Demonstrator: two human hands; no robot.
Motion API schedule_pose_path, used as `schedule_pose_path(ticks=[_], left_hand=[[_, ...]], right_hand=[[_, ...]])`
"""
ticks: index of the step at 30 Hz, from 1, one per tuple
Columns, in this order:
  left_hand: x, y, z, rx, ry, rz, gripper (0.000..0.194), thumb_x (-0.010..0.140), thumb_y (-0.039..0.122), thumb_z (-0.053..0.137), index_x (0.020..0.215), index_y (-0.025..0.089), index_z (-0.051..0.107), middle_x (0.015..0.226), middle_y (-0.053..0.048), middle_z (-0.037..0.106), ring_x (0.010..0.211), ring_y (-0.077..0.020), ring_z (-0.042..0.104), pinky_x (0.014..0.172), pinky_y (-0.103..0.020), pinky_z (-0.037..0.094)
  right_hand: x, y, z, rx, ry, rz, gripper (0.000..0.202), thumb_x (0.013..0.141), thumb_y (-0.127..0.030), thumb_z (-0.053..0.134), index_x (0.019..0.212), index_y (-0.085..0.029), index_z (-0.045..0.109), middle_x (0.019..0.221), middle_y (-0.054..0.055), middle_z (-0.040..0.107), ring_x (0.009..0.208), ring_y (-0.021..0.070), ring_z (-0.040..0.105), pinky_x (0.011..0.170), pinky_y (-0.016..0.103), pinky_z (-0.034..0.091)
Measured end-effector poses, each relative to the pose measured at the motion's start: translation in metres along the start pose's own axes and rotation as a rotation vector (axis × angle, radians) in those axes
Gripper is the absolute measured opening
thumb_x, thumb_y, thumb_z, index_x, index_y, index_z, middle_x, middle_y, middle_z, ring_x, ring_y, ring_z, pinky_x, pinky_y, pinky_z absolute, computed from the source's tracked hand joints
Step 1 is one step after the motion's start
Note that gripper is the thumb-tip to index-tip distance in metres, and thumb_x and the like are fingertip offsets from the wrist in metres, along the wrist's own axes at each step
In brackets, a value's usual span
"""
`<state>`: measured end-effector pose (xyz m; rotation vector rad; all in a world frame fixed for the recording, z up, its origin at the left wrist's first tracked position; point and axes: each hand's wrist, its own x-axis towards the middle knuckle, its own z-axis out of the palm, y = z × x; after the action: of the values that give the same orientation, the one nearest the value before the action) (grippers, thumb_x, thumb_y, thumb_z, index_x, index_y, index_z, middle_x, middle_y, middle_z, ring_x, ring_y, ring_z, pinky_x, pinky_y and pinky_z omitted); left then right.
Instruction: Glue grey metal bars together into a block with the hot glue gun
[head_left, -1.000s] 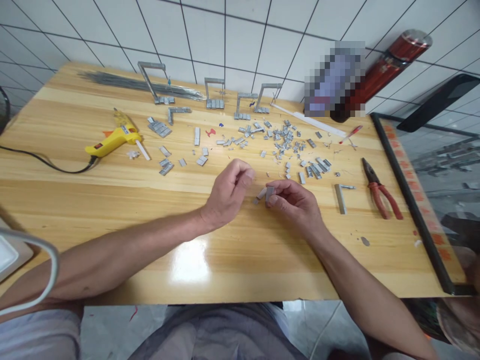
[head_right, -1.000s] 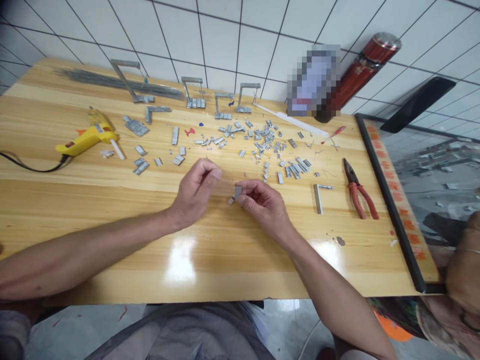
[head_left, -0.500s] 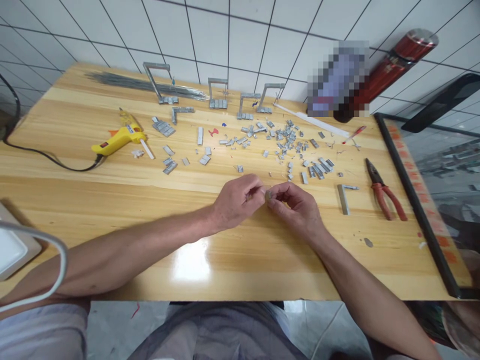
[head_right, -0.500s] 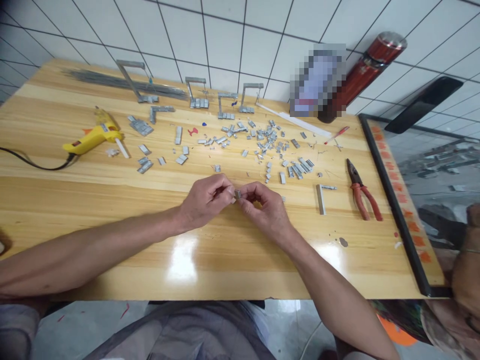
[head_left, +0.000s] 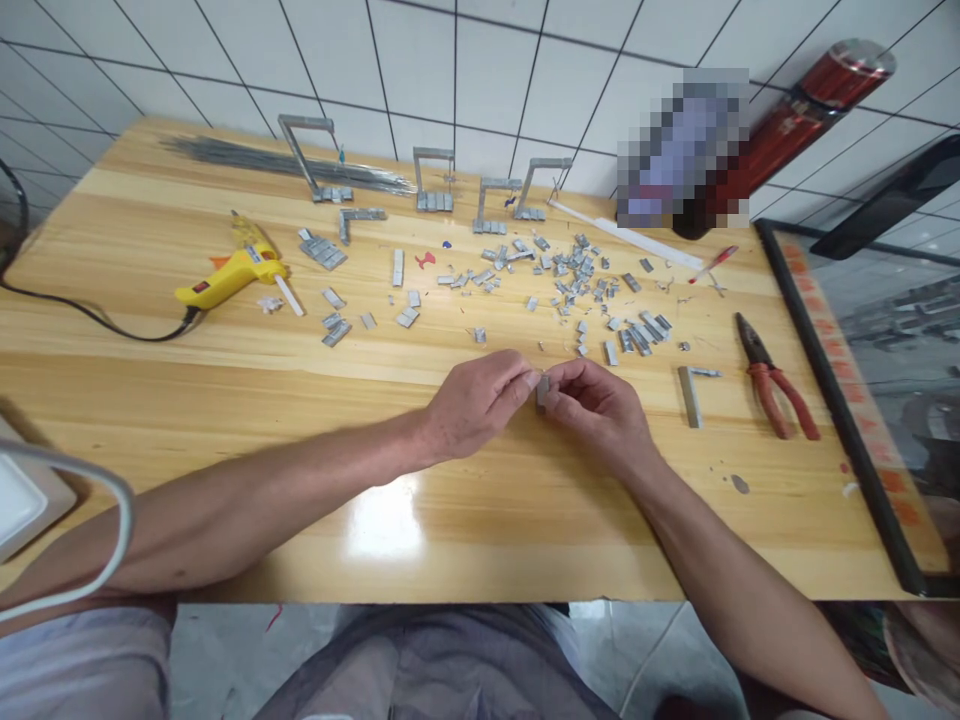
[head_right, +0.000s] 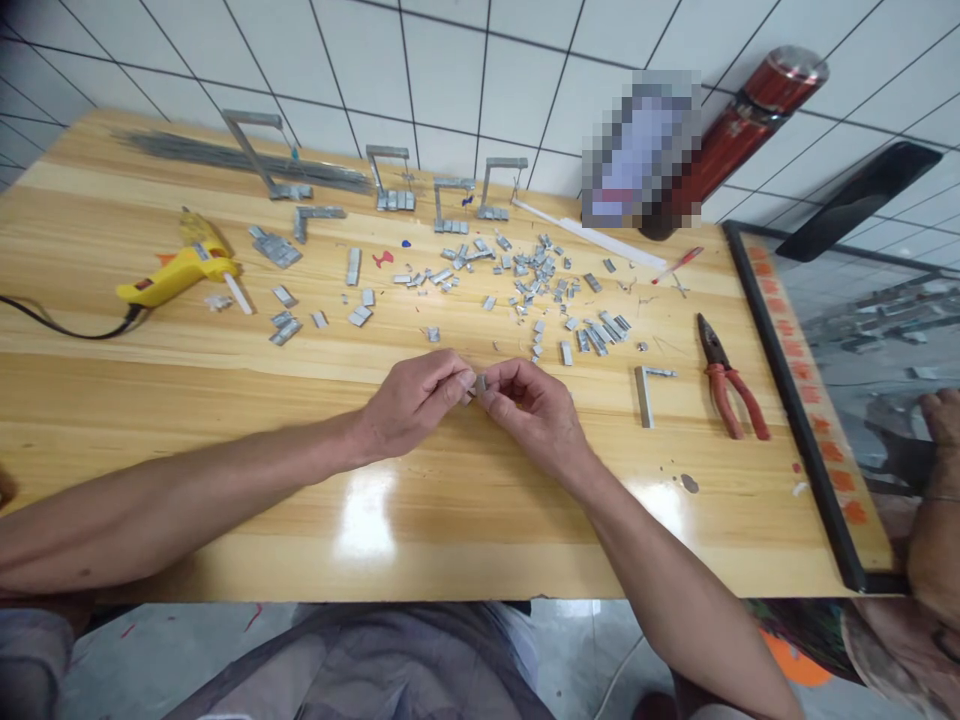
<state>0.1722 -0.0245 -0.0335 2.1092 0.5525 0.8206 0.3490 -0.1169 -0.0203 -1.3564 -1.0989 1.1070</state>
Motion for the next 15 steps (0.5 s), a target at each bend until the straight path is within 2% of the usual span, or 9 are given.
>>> schedule_pose_path(ticks=[3, 6, 9, 11, 13, 15], left_hand=[[0.0016, -0.0017, -0.0016, -0.013, 0.034, -0.009, 0.026, 0.104, 0.029, 0.048, 0.080, 0.020, 0.052, 0.072, 0.002, 0.057, 0.065, -0.0122, 0.052, 0.063, -0.026, 0.041], [0.0041, -0.0028, -0.0039, -0.053, 0.140, -0.049, 0.025, 0.104, 0.029, 0.050, 0.080, 0.021, 0.050, 0.071, 0.004, 0.053, 0.065, -0.0118, 0.049, 0.063, -0.025, 0.040], [0.0046, -0.0047, -0.0048, -0.090, 0.221, -0.085, 0.020, 0.106, 0.032, 0.052, 0.091, 0.020, 0.056, 0.077, 0.003, 0.057, 0.068, -0.0119, 0.051, 0.066, -0.025, 0.043], [0.0030, -0.0063, -0.0036, -0.111, 0.203, -0.045, 0.015, 0.106, 0.034, 0.055, 0.104, 0.020, 0.060, 0.086, 0.001, 0.062, 0.067, -0.0109, 0.052, 0.066, -0.025, 0.045], [0.0005, -0.0077, -0.0015, -0.113, 0.146, 0.050, 0.019, 0.104, 0.035, 0.060, 0.116, 0.020, 0.061, 0.096, -0.001, 0.065, 0.065, -0.0095, 0.051, 0.063, -0.024, 0.046], [-0.0014, -0.0085, 0.0005, -0.090, 0.096, 0.145, 0.020, 0.103, 0.034, 0.064, 0.118, 0.020, 0.062, 0.099, -0.002, 0.066, 0.066, -0.0093, 0.051, 0.061, -0.023, 0.045]], right_hand=[[0.0016, -0.0046, 0.0003, 0.050, -0.029, 0.034, 0.022, 0.082, -0.038, 0.084, 0.086, -0.020, 0.072, 0.077, -0.001, 0.067, 0.071, 0.0133, 0.057, 0.069, 0.029, 0.047], [0.0026, -0.0056, -0.0012, 0.111, -0.046, 0.089, 0.018, 0.082, -0.034, 0.084, 0.087, -0.021, 0.074, 0.075, -0.002, 0.066, 0.067, 0.0121, 0.054, 0.066, 0.028, 0.045], [0.0025, -0.0033, -0.0036, 0.195, -0.055, 0.127, 0.013, 0.083, -0.031, 0.083, 0.089, -0.021, 0.076, 0.077, -0.001, 0.068, 0.066, 0.0115, 0.056, 0.068, 0.028, 0.045], [0.0023, -0.0016, -0.0050, 0.238, -0.059, 0.143, 0.012, 0.083, -0.030, 0.083, 0.090, -0.022, 0.077, 0.078, -0.001, 0.068, 0.067, 0.0117, 0.057, 0.068, 0.028, 0.046], [0.0022, -0.0005, -0.0059, 0.255, -0.055, 0.162, 0.013, 0.084, -0.031, 0.083, 0.091, -0.022, 0.078, 0.078, -0.001, 0.068, 0.067, 0.0121, 0.059, 0.067, 0.027, 0.046], [0.0027, -0.0002, -0.0061, 0.255, -0.052, 0.170, 0.013, 0.084, -0.032, 0.083, 0.091, -0.022, 0.078, 0.078, -0.001, 0.068, 0.068, 0.0124, 0.060, 0.066, 0.027, 0.046]])
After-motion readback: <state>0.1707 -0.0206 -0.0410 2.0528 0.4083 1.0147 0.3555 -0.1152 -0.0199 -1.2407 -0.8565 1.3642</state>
